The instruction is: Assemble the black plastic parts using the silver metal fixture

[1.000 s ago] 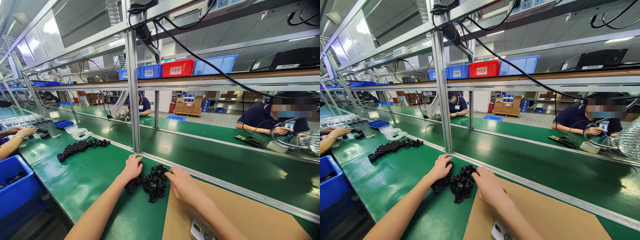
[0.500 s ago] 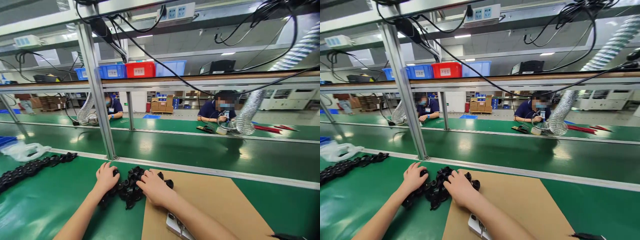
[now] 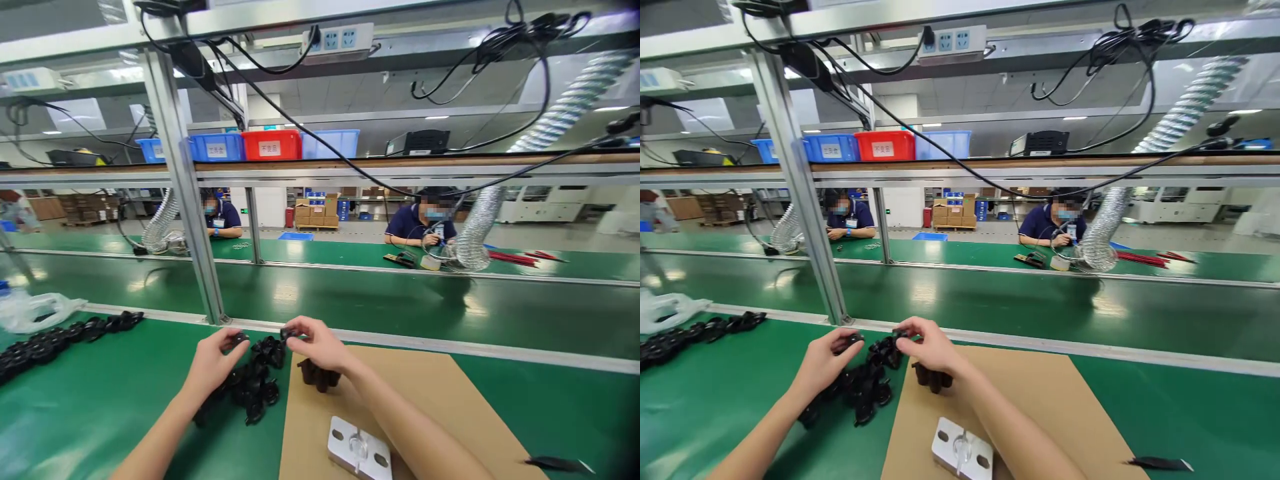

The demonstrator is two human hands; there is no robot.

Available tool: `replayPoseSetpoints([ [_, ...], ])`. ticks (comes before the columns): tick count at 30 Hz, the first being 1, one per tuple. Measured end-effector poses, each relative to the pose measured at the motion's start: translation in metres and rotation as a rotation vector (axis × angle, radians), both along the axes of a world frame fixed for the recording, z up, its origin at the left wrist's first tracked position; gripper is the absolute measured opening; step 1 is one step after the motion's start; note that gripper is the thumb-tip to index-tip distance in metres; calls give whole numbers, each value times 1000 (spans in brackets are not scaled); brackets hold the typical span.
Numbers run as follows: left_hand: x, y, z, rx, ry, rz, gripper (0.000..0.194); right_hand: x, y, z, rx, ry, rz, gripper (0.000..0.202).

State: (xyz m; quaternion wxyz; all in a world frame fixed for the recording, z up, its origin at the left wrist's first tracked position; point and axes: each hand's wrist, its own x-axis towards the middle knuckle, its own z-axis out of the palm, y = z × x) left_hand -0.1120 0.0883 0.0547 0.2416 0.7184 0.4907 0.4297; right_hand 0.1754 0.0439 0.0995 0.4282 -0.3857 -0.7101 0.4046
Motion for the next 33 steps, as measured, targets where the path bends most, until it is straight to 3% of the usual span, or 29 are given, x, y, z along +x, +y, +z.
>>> replayPoseSetpoints([
  [3, 24, -24, 2, -38, -185, -118, 37, 9, 11, -4, -141, 258, 164, 50],
  [10, 55, -63, 3, 0, -303, -278, 50, 14, 17, -12, -183, 319, 275, 48],
  [14, 56, -63, 3, -52, -378, -259, 41, 13, 13, -9, -127, 194, 244, 43],
  [19, 56, -59, 0, -145, -521, -298, 52, 6, 3, -2, -45, 45, 149, 38],
  [23, 57, -60, 0, -121, -569, -327, 54, 1, -4, 6, -12, -7, 115, 33],
  [28, 56, -59, -3, -91, -573, -335, 35, 0, -6, 9, 29, -45, 113, 30],
  [33, 55, -59, -1, 31, -439, -308, 37, -1, -9, 11, 94, -92, 114, 28],
])
